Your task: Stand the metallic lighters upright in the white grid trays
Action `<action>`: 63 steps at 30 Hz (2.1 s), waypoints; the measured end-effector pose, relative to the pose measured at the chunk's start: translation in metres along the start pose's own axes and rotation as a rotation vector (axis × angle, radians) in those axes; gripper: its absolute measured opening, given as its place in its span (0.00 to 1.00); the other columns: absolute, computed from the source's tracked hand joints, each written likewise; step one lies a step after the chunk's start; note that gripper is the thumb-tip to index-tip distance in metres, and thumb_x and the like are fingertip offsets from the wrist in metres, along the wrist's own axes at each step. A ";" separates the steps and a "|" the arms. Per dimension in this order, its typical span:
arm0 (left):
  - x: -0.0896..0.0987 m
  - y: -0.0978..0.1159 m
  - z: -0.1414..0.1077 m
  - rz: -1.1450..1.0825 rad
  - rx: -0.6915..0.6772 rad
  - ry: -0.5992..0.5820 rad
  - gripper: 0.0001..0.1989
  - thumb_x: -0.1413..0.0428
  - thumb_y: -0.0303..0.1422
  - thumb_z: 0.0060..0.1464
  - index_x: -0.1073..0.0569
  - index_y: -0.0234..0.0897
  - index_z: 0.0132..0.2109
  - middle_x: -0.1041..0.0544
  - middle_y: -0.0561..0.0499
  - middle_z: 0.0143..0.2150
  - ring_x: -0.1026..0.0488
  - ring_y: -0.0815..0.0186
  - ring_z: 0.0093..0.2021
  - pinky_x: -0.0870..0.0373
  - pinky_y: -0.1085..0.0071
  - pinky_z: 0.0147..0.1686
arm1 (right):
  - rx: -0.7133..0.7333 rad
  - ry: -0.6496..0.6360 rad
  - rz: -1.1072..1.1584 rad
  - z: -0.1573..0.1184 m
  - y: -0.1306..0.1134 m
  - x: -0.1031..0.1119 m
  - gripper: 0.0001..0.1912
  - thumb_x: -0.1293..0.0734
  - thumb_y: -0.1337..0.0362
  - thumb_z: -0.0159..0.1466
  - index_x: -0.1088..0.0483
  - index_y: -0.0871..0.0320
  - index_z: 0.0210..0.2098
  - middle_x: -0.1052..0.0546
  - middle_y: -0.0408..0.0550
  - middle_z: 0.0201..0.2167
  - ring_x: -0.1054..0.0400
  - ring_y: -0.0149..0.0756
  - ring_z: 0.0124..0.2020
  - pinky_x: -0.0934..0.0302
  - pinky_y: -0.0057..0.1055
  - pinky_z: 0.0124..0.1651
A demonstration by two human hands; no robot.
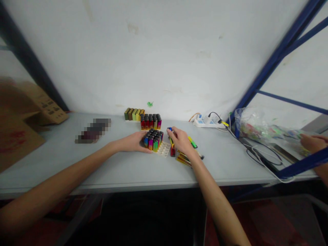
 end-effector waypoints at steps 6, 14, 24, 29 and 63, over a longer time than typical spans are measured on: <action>0.001 0.007 0.000 -0.017 -0.073 -0.002 0.39 0.31 0.53 0.49 0.28 0.38 0.62 0.22 0.42 0.61 0.25 0.47 0.59 0.31 0.58 0.62 | -0.014 -0.065 -0.043 -0.003 0.000 -0.010 0.18 0.44 0.49 0.77 0.35 0.52 0.36 0.25 0.45 0.29 0.31 0.39 0.31 0.46 0.32 0.36; 0.000 0.001 0.000 -0.001 -0.018 0.003 0.39 0.31 0.56 0.48 0.26 0.38 0.60 0.22 0.42 0.59 0.24 0.46 0.57 0.29 0.58 0.58 | 0.043 -0.101 -0.102 0.001 -0.001 -0.011 0.20 0.41 0.47 0.76 0.32 0.53 0.35 0.21 0.48 0.30 0.30 0.40 0.30 0.45 0.32 0.36; 0.000 -0.002 0.000 0.002 0.001 0.003 0.39 0.31 0.57 0.47 0.26 0.37 0.59 0.21 0.41 0.57 0.24 0.46 0.56 0.29 0.57 0.57 | 0.077 -0.206 -0.060 -0.002 -0.011 -0.010 0.18 0.34 0.50 0.72 0.27 0.55 0.32 0.21 0.47 0.28 0.31 0.36 0.28 0.44 0.31 0.35; 0.001 -0.004 0.001 0.005 0.006 0.000 0.41 0.31 0.57 0.47 0.27 0.36 0.60 0.21 0.41 0.57 0.24 0.45 0.56 0.29 0.58 0.56 | 0.035 -0.343 0.034 -0.003 0.003 -0.006 0.15 0.30 0.50 0.68 0.21 0.56 0.39 0.18 0.48 0.31 0.27 0.38 0.30 0.38 0.31 0.36; 0.002 -0.010 0.004 -0.070 0.015 -0.047 0.42 0.31 0.56 0.49 0.29 0.35 0.62 0.23 0.42 0.62 0.25 0.46 0.60 0.31 0.59 0.62 | -0.445 -0.591 -0.370 -0.038 0.110 0.084 0.13 0.28 0.59 0.64 0.19 0.58 0.46 0.15 0.54 0.44 0.20 0.44 0.43 0.30 0.31 0.41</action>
Point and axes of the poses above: each hand's wrist, its own z-axis towards the middle knuckle, its own x-axis out of the back of the hand, y = z × x, the point moved 8 cm from there along z, towards the middle knuckle
